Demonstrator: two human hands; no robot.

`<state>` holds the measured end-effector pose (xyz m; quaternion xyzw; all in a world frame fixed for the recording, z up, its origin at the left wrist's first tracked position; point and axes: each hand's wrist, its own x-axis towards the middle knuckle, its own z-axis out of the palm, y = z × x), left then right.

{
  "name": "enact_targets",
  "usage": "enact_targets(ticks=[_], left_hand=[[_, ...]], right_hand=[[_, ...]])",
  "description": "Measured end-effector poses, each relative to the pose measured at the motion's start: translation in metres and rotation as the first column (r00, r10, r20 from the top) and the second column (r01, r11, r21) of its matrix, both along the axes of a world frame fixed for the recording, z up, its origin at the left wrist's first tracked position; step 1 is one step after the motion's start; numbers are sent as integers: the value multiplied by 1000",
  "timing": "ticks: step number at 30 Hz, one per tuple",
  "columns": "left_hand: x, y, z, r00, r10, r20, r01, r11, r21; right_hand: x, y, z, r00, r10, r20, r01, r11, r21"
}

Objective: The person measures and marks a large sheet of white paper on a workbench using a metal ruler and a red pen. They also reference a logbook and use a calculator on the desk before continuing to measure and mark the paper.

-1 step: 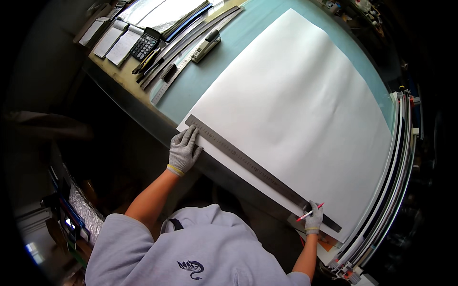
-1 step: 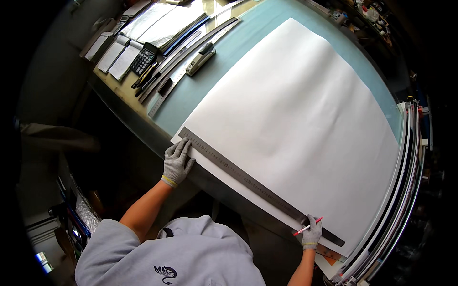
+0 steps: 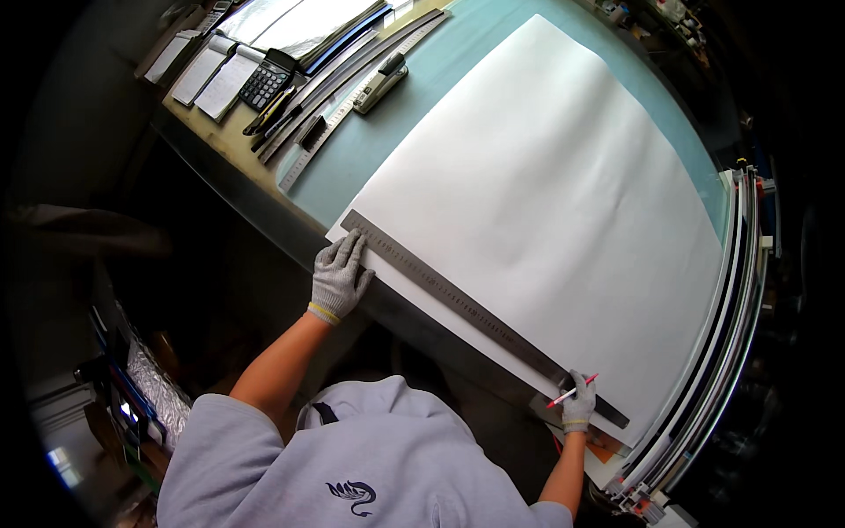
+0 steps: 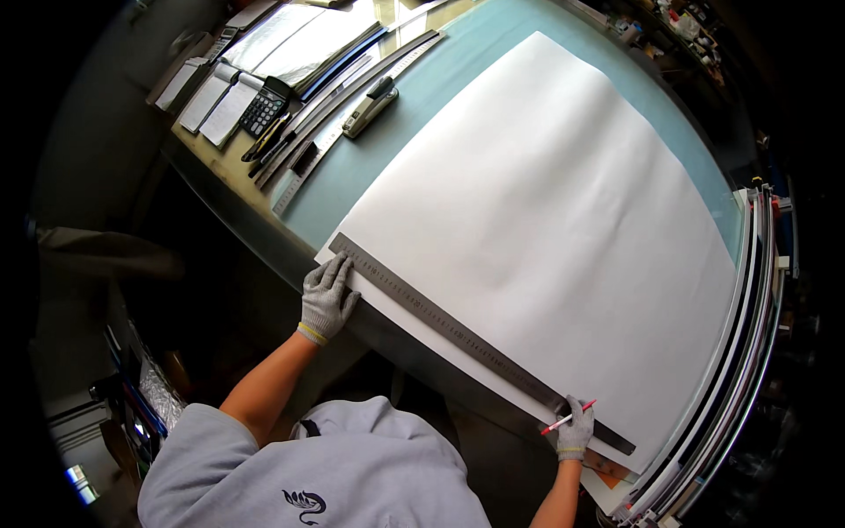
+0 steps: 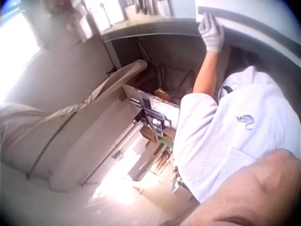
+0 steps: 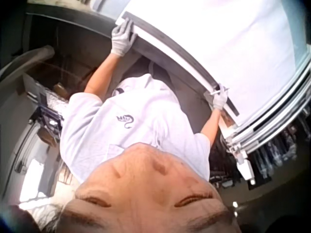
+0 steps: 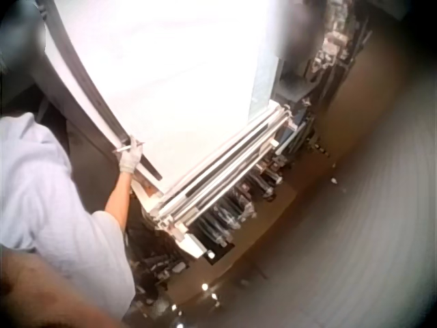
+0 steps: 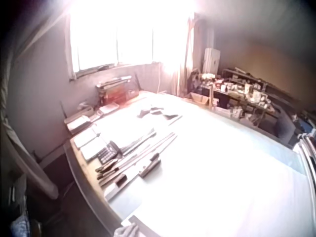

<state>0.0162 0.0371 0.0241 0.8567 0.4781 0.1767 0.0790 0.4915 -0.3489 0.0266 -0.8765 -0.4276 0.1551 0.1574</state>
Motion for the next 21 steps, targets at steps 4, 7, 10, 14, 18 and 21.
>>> enact_targets(ticks=[4, 7, 10, 14, 18, 21], left_hand=[[1, 0, -1, 1000, -1, -5, 1, 1000, -4], [1, 0, -1, 1000, 0, -9, 0, 1000, -9], [3, 1, 1, 1000, 2, -15, -2, 1000, -10], [4, -1, 0, 999, 19, -36, -20, 1000, -22], [3, -1, -2, 1000, 18, -13, -19, 1000, -23], [5, -1, -1, 1000, 19, -18, -20, 999, -33]], right_hand=[[-12, 5, 11, 999, 4, 35, -4, 1000, -2], [-23, 13, 23, 999, -50, -13, 50, 999, -22], [-21, 4, 12, 998, -56, 3, 56, 998, 2], [-23, 2, 7, 997, -43, 69, 43, 999, 6], [-24, 2, 5, 996, -84, 27, 84, 996, 14], [-25, -1, 2, 996, -82, 43, 81, 996, 21]])
